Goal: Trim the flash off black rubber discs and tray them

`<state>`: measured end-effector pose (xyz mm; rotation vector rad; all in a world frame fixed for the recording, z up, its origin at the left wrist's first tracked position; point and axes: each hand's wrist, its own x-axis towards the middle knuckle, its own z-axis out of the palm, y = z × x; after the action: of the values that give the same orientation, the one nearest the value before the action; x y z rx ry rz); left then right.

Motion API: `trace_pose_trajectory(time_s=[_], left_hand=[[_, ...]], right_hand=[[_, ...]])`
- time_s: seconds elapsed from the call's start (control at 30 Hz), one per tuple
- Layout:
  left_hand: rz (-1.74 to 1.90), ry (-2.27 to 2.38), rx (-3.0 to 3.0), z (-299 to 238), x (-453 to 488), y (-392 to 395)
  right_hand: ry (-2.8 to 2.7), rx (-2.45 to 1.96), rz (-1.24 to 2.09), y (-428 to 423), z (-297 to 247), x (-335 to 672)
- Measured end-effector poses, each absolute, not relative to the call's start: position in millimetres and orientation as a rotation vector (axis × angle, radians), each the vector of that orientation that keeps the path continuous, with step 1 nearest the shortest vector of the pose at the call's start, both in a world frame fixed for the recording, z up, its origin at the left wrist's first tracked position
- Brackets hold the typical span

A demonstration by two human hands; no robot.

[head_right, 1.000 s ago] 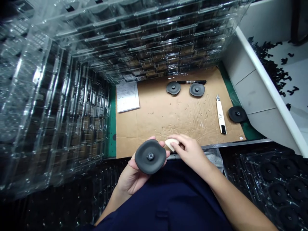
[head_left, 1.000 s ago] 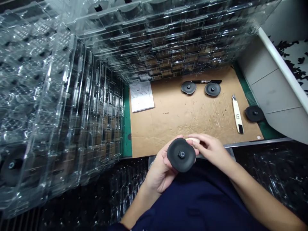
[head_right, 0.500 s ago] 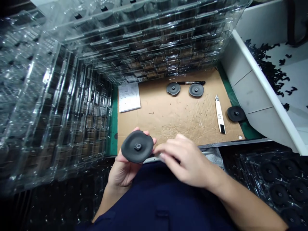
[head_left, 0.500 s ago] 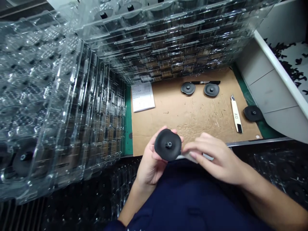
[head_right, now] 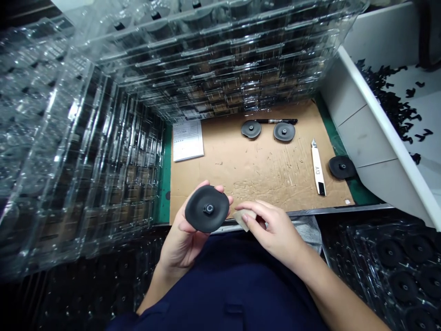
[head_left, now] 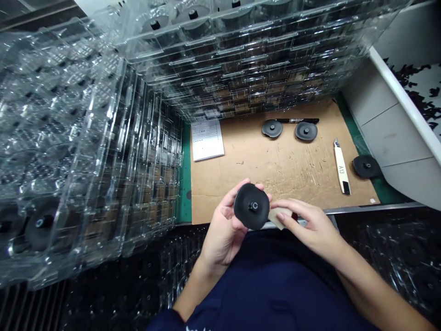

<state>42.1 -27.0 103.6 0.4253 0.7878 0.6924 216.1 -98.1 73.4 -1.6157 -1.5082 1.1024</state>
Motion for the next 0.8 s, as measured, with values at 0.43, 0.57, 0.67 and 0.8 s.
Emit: trace_pose_trajectory(time_s=[0.43, 0.57, 0.67, 0.8], left_hand=[[0.047, 0.360, 0.341, 91, 38, -31], [-0.111, 0.326, 0.353, 90, 39, -31], [-0.149, 0.325, 0.345, 92, 40, -32], [-0.192, 0.316, 0.307, 93, 41, -33]], right_hand=[[-1.439, -1.703, 1.131, -96, 62, 219], [-1.440, -1.731, 1.103, -96, 62, 218], [-1.448, -1.725, 1.112, -96, 64, 217], [-1.452, -1.716, 1.145, -96, 64, 215]])
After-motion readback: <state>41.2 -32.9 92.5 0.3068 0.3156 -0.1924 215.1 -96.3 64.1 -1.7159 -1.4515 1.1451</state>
